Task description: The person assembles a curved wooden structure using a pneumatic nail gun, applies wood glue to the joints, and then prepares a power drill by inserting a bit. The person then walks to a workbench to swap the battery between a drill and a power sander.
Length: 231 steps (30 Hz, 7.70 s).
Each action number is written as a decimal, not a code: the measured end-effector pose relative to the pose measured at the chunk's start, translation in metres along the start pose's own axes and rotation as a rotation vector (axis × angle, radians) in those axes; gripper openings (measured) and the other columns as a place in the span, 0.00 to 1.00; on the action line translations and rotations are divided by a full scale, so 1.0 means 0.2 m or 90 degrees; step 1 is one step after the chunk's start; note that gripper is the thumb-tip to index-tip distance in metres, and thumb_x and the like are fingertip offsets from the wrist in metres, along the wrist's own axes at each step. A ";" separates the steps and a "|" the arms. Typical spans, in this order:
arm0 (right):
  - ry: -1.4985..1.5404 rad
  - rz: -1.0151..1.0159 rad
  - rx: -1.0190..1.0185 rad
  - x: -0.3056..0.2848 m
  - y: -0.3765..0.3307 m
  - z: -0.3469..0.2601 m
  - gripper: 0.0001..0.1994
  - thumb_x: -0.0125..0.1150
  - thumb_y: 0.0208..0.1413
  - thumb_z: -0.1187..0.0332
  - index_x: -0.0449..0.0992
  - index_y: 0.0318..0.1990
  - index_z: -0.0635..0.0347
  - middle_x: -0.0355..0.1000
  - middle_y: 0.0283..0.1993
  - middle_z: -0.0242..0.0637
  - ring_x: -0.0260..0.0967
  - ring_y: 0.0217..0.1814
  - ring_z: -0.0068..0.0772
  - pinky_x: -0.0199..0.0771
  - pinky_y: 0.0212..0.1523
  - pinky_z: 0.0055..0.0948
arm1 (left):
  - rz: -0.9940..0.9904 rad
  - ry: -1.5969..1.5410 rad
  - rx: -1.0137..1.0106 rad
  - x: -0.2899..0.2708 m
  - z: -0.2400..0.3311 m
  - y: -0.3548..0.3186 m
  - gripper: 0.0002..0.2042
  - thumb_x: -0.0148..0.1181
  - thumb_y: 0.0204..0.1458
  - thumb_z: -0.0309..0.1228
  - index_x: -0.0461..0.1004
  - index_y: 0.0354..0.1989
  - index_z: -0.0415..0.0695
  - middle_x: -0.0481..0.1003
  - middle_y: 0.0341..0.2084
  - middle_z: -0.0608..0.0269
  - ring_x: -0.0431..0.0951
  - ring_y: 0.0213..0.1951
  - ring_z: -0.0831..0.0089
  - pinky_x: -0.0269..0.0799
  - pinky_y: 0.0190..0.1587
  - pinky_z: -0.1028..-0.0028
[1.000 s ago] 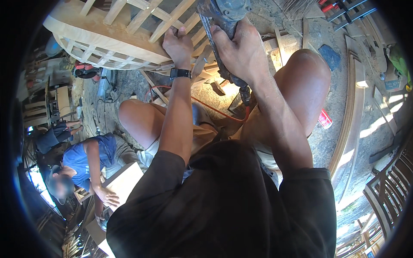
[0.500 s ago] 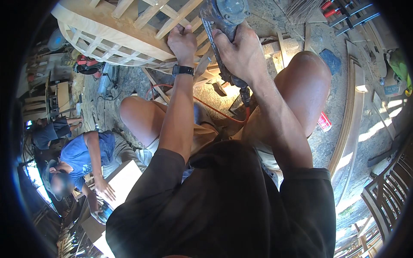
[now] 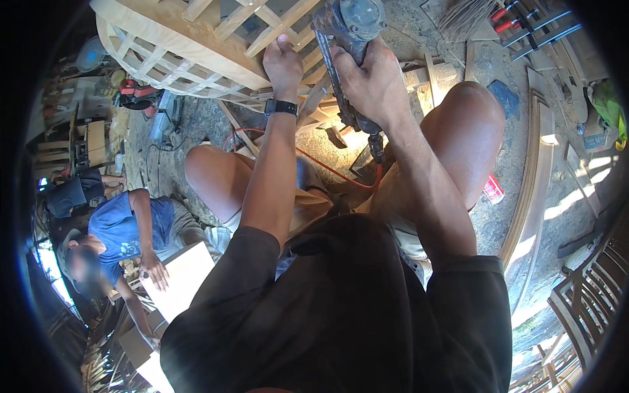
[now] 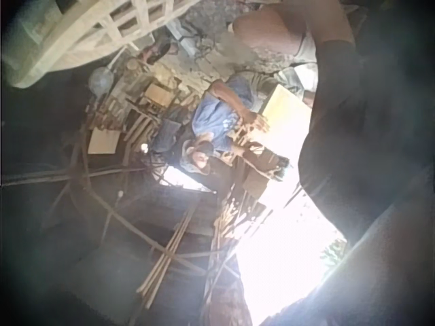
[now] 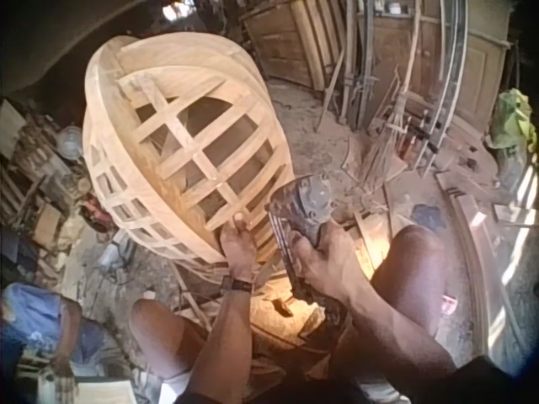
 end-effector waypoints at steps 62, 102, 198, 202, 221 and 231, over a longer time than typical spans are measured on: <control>-0.023 0.005 -0.003 0.27 0.11 0.13 0.21 0.61 0.57 0.58 0.71 0.31 0.75 0.70 0.18 0.39 0.70 0.15 0.29 0.67 0.18 0.29 | -0.031 -0.081 -0.059 0.00 -0.05 0.05 0.14 0.52 0.62 0.36 0.79 0.43 0.38 0.80 0.33 0.47 0.79 0.36 0.53 0.72 0.45 0.63; -0.062 -0.030 0.014 0.30 0.17 0.13 0.19 0.58 0.57 0.61 0.70 0.42 0.75 0.74 0.25 0.57 0.77 0.34 0.57 0.75 0.36 0.44 | -0.033 -0.070 -0.069 0.00 -0.04 0.12 0.12 0.55 0.59 0.32 0.79 0.41 0.35 0.81 0.36 0.49 0.80 0.39 0.58 0.71 0.48 0.66; -0.101 0.023 -0.087 0.40 0.17 -0.08 0.20 0.61 0.59 0.58 0.72 0.22 0.68 0.68 0.13 0.38 0.68 0.14 0.27 0.66 0.17 0.29 | -0.354 -0.127 -0.090 -0.44 -0.01 0.00 0.20 0.57 0.58 0.28 0.69 0.58 0.34 0.72 0.55 0.47 0.73 0.58 0.63 0.67 0.59 0.69; -0.106 0.019 -0.085 0.39 0.17 -0.08 0.20 0.61 0.58 0.58 0.72 0.23 0.68 0.68 0.13 0.37 0.68 0.14 0.27 0.65 0.17 0.28 | -0.355 -0.164 -0.130 -0.43 0.00 -0.01 0.19 0.57 0.58 0.28 0.69 0.57 0.34 0.73 0.55 0.46 0.72 0.59 0.62 0.67 0.59 0.69; 0.325 0.058 -0.207 0.25 -0.03 -0.34 0.14 0.57 0.62 0.68 0.75 0.46 0.74 0.77 0.34 0.41 0.66 0.17 0.21 0.62 0.18 0.20 | -0.314 -0.344 -0.117 -1.14 0.30 -0.07 0.18 0.53 0.61 0.24 0.68 0.60 0.37 0.74 0.53 0.51 0.73 0.57 0.65 0.67 0.60 0.69; 0.251 -0.272 -0.063 0.98 -0.29 -0.20 0.16 0.61 0.57 0.70 0.73 0.50 0.69 0.75 0.34 0.39 0.72 0.34 0.31 0.72 0.40 0.27 | 0.246 -0.369 -0.076 -1.86 0.25 -0.16 0.24 0.48 0.62 0.27 0.57 0.65 0.31 0.66 0.60 0.46 0.68 0.60 0.60 0.62 0.63 0.62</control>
Point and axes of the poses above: each hand's wrist, its own y-axis towards the middle knuckle, its own x-axis out of the palm, z = x × y, the point moved 3 cm from there along y, towards the middle knuckle
